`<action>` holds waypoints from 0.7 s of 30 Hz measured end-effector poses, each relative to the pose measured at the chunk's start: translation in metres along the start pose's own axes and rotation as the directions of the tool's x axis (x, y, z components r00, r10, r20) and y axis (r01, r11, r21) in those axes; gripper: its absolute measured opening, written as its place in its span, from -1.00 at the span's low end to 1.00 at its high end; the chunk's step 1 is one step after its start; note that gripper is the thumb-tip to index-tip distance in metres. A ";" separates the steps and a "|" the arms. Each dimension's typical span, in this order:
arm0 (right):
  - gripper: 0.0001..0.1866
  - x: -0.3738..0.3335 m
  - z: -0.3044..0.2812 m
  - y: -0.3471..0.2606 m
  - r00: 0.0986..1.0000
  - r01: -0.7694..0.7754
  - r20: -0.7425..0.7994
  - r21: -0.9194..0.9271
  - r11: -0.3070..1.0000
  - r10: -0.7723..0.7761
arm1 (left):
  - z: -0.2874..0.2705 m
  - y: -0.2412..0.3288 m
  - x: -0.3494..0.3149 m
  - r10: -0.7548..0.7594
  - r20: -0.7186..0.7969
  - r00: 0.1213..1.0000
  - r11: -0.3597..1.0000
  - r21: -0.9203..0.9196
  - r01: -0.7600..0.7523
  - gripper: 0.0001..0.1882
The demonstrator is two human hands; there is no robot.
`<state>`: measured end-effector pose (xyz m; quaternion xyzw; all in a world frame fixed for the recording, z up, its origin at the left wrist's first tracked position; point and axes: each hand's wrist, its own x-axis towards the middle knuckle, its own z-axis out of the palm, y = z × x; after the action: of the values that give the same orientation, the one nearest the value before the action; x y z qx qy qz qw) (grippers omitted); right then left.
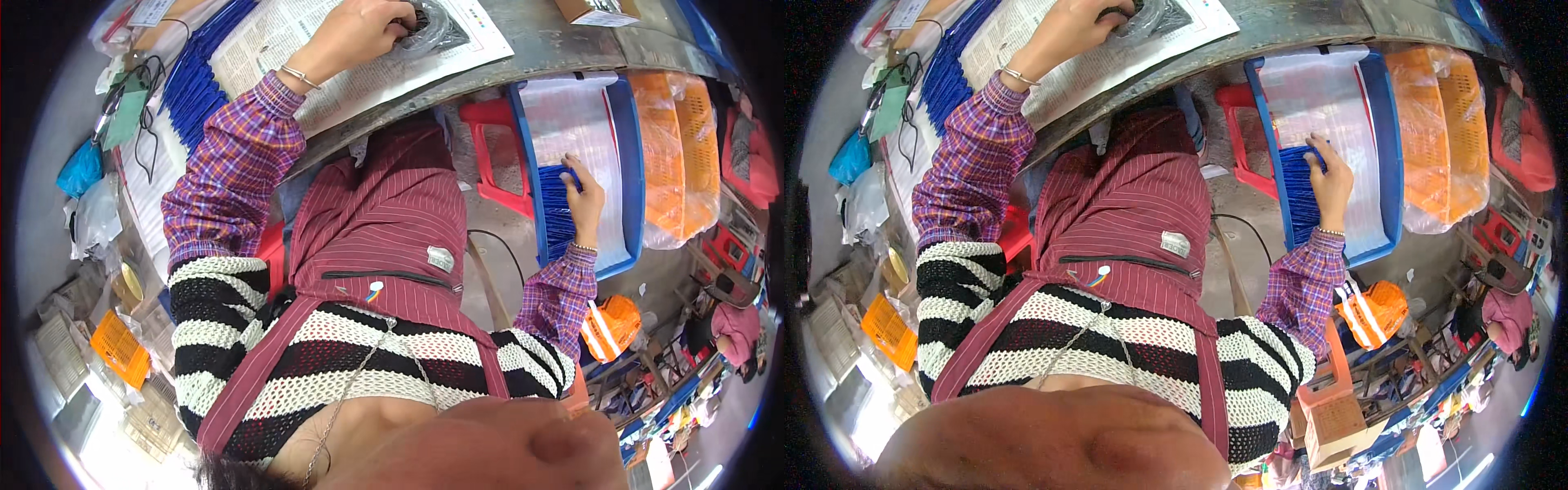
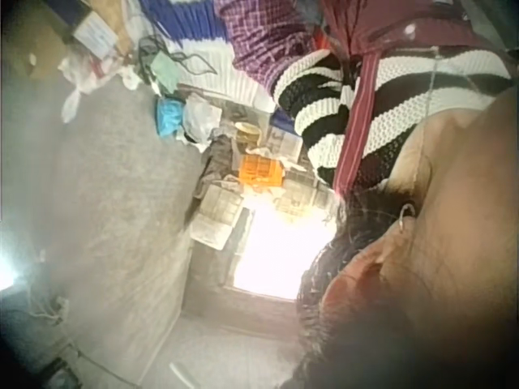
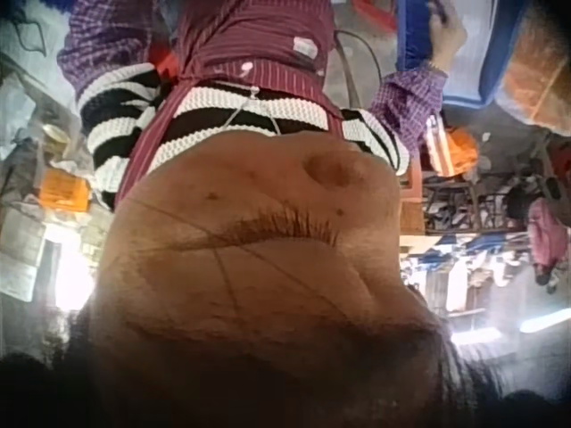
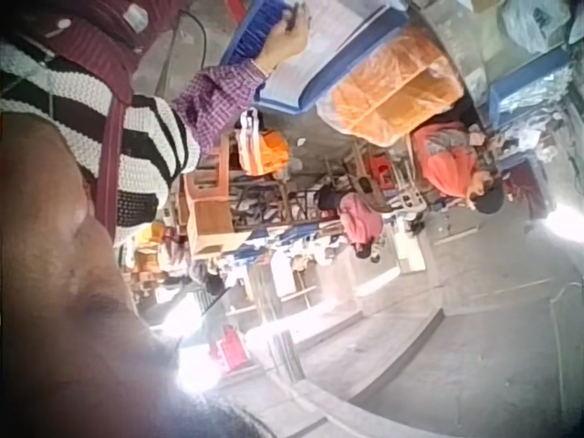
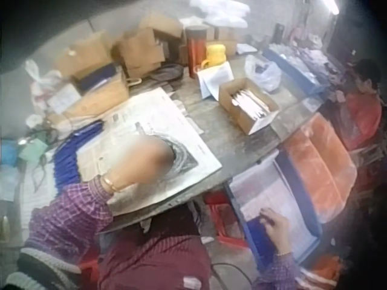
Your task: Assembling small blue pen components using hands and pliers at a workshop table.
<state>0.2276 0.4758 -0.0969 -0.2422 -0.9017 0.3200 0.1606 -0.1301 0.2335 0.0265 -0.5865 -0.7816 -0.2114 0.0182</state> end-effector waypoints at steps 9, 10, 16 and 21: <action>-0.70 -0.001 0.022 0.030 0.968 0.075 0.250 -0.230 0.970 -0.016 | -0.004 0.000 -0.002 -0.122 -0.051 0.991 0.964 -0.243 0.106 -0.91; -0.71 -0.001 0.025 0.034 0.972 0.090 0.233 -0.217 0.972 -0.038 | -0.005 -0.001 -0.001 -0.121 -0.049 0.991 0.966 -0.238 0.106 -0.91; -0.73 0.000 0.027 0.036 0.983 0.081 0.173 -0.157 0.984 -0.054 | -0.011 0.001 -0.002 -0.280 -0.033 0.960 0.892 -0.378 0.247 -0.92; -0.74 -0.001 0.018 0.022 0.984 0.053 0.172 -0.063 0.997 -0.041 | -0.014 0.002 -0.001 -0.373 0.079 0.925 0.703 -0.626 0.337 -0.96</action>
<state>0.2277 0.4813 -0.1253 -0.1980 -0.9279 0.3051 0.0820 -0.1305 0.2278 0.0397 -0.3911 -0.7628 -0.4751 -0.1989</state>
